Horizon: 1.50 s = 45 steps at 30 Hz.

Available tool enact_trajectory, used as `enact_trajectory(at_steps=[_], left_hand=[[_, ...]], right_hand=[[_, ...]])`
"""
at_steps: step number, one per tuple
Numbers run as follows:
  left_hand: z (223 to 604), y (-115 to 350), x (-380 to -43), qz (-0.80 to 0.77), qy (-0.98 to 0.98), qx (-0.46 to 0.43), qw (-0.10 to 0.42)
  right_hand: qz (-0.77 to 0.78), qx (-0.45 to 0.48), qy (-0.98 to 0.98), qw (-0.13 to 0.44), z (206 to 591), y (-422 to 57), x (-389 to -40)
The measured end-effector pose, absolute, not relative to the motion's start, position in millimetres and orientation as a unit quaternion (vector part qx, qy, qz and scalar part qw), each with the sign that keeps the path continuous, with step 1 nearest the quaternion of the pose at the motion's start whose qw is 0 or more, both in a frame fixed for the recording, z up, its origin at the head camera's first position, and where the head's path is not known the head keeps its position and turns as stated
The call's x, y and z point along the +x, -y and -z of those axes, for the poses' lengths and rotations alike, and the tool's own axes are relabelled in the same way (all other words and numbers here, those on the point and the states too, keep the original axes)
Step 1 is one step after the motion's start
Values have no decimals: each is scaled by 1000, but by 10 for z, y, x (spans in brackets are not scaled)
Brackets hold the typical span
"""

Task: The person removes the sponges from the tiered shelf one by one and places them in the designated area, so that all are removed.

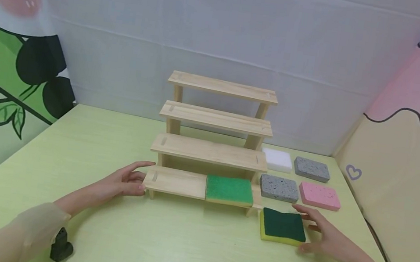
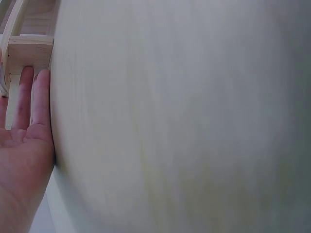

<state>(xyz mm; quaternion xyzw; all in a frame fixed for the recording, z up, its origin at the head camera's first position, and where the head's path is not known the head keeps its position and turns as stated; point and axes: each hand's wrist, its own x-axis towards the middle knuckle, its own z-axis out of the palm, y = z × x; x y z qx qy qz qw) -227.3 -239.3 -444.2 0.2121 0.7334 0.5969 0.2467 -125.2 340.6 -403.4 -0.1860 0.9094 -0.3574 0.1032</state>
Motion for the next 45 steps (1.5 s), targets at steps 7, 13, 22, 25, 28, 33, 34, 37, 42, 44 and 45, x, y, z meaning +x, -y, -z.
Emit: enact_trajectory(at_steps=[7,13,22,25,28,33,34,37,42,44,45], left_hand=[[4439,2389,-2277,-593,-738,207,247],[4427,2386,-2272,-585,-746,201,247],[4409,2381,-2264,-579,-754,187,248],[4409,2379,-2267,-581,-752,187,250],[4408,2379,-2268,-582,-751,183,252],[4408,2373,-2264,-587,-747,186,251],[4409,2369,-2263,-588,-745,189,250],[4413,2366,-2261,-589,-744,196,249],[4425,2374,-2267,-591,-740,201,249],[4428,2378,-2270,-592,-739,203,249],[4431,2382,-2272,-593,-739,203,249]], right_hand=[[331,-193,-922,58,3947,-3245,-1319],[315,-191,-929,43,3857,-3083,-1349],[317,-215,-924,-3,3817,-2847,-1390],[326,-217,-920,-14,3825,-2782,-1417],[334,-216,-917,-24,3837,-2720,-1440],[347,-209,-914,-32,3830,-2596,-1467],[350,-210,-912,-33,3827,-2570,-1474],[362,-215,-906,-35,3821,-2493,-1500],[382,-218,-898,-24,3811,-2381,-1544],[386,-215,-897,-23,3813,-2344,-1558],[386,-218,-896,-25,3816,-2329,-1567]])
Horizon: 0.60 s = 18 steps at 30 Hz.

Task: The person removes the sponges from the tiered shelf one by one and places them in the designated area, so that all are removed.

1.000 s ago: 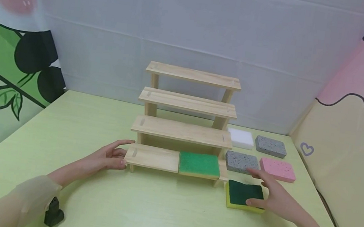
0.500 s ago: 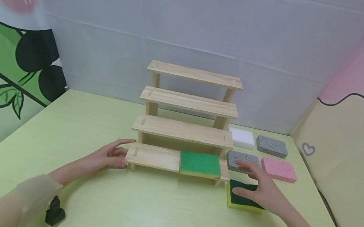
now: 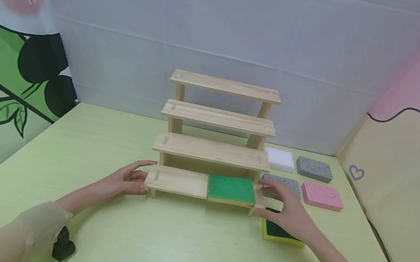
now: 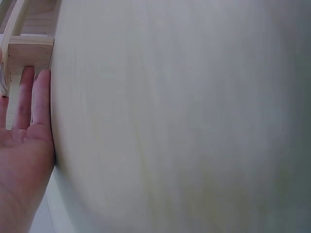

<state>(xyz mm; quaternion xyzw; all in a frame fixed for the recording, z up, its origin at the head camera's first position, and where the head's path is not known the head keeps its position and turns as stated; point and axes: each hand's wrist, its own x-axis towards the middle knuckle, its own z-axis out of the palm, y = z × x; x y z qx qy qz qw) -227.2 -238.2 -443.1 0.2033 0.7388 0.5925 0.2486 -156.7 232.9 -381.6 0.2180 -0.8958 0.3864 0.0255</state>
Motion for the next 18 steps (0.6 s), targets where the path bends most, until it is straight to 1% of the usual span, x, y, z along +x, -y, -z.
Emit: enact_trajectory(at_steps=[6,13,18], left_hand=[[4430,2385,-2270,-593,-739,203,247],[4417,2377,-2257,-596,-737,203,247],[4423,2377,-2262,-599,-734,203,246]], right_hand=[[-391,228,891,32,3845,-2250,-1623],[-389,234,890,22,3873,-2164,-1688],[-373,222,901,11,3876,-2128,-1703]])
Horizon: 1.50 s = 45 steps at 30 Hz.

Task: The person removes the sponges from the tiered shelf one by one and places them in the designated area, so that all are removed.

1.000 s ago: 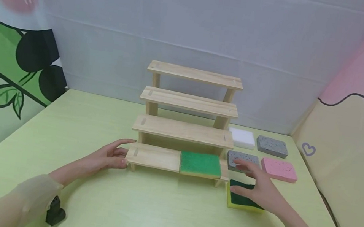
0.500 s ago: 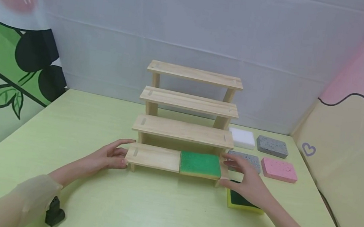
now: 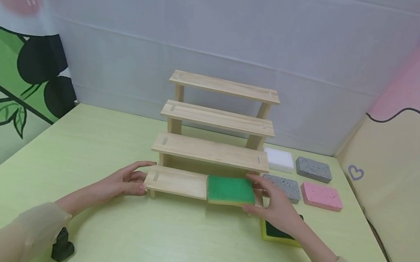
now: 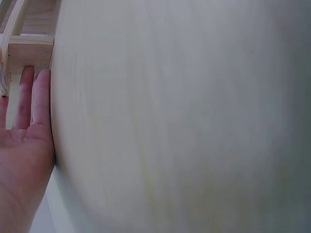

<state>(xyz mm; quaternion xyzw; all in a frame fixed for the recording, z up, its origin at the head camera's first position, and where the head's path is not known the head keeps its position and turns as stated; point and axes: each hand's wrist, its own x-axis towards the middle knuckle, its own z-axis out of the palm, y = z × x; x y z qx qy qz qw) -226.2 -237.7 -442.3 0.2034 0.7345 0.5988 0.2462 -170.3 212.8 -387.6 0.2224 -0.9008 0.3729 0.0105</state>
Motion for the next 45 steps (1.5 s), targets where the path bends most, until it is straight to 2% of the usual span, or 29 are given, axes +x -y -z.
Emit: enact_trajectory(at_steps=[45], left_hand=[[4455,2398,-2293,-598,-732,213,249]], right_hand=[[-373,194,907,-8,3864,-2151,-1699]])
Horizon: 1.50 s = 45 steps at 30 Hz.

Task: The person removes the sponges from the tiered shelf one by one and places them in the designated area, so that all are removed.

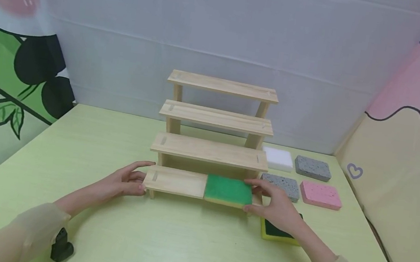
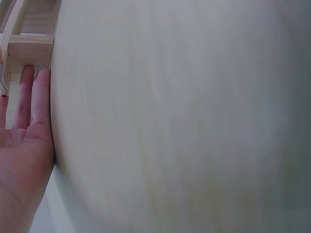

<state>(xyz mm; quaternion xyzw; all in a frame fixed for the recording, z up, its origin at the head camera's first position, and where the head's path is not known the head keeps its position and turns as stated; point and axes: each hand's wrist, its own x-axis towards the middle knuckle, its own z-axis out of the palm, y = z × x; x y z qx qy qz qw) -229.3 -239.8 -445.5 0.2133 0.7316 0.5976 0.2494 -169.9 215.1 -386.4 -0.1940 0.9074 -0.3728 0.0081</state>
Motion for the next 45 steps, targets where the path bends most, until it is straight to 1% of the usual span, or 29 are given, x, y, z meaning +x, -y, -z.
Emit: enact_trajectory(at_steps=[11,24,34,38,45], left_hand=[[4436,2381,-2289,-590,-741,201,251],[4436,2375,-2302,-594,-737,200,252],[4446,2376,-2310,-592,-739,201,251],[4443,2380,-2304,-593,-738,201,250],[4439,2382,-2291,-592,-738,204,252]], right_hand=[[388,-201,-899,-15,3802,-2270,-1626],[375,-157,-913,-39,3770,-2549,-1521],[345,-150,-924,-65,3754,-2802,-1453],[333,-149,-927,-83,3759,-2941,-1424],[331,-169,-919,-131,3806,-3223,-1361]])
